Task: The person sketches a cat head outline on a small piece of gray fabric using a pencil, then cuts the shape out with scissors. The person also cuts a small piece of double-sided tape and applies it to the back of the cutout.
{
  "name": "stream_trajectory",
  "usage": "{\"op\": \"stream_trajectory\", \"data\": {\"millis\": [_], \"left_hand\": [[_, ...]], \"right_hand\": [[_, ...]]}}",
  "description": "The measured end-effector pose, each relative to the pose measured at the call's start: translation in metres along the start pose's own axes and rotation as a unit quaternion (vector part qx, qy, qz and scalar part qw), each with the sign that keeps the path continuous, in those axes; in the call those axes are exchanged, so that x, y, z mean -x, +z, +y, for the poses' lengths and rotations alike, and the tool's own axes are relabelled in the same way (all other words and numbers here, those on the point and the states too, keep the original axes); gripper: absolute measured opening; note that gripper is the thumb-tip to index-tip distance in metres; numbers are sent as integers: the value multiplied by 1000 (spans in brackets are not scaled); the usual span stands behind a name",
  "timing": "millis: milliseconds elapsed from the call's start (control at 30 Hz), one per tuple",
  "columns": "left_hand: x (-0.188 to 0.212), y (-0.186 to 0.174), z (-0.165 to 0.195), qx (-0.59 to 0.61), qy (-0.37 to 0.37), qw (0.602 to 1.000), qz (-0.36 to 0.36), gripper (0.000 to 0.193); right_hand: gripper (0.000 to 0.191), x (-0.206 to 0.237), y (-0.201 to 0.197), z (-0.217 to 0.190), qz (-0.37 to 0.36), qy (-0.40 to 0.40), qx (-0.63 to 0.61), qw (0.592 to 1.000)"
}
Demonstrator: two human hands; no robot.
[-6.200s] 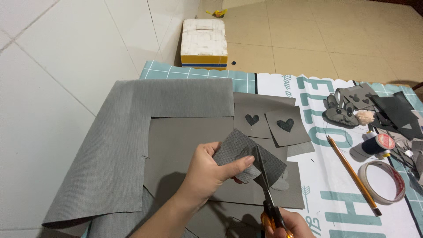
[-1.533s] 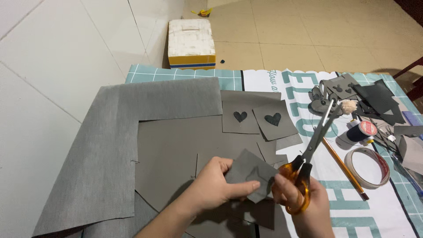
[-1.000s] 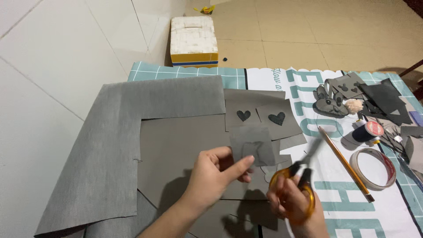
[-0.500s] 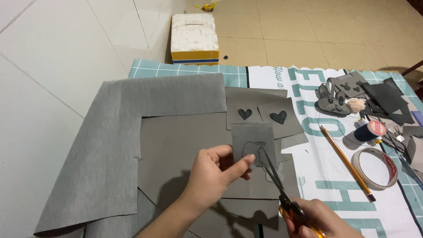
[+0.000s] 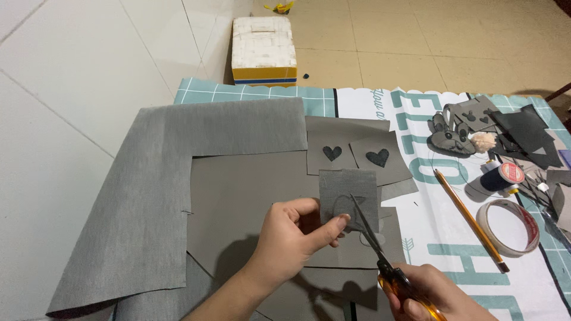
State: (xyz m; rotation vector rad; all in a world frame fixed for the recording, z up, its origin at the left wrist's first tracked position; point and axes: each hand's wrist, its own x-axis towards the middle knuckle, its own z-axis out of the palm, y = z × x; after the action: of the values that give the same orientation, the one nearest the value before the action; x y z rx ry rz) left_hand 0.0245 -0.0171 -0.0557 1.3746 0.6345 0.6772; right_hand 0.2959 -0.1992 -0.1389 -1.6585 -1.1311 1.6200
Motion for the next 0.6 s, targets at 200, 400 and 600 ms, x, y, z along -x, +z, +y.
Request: {"op": "stream_trajectory", "data": {"millis": [200, 400, 600], "left_hand": [[2, -1, 1, -15, -16, 1000, 6, 41], [1, -2, 1, 3, 1, 1000, -9, 35], [1, -3, -1, -4, -7, 1000, -16, 32]], "right_hand": [[76, 4, 1, -1, -14, -21, -39, 999], [71, 1, 0, -7, -31, -8, -64, 997], [73, 1, -4, -4, -17, 10, -28, 999]]}}
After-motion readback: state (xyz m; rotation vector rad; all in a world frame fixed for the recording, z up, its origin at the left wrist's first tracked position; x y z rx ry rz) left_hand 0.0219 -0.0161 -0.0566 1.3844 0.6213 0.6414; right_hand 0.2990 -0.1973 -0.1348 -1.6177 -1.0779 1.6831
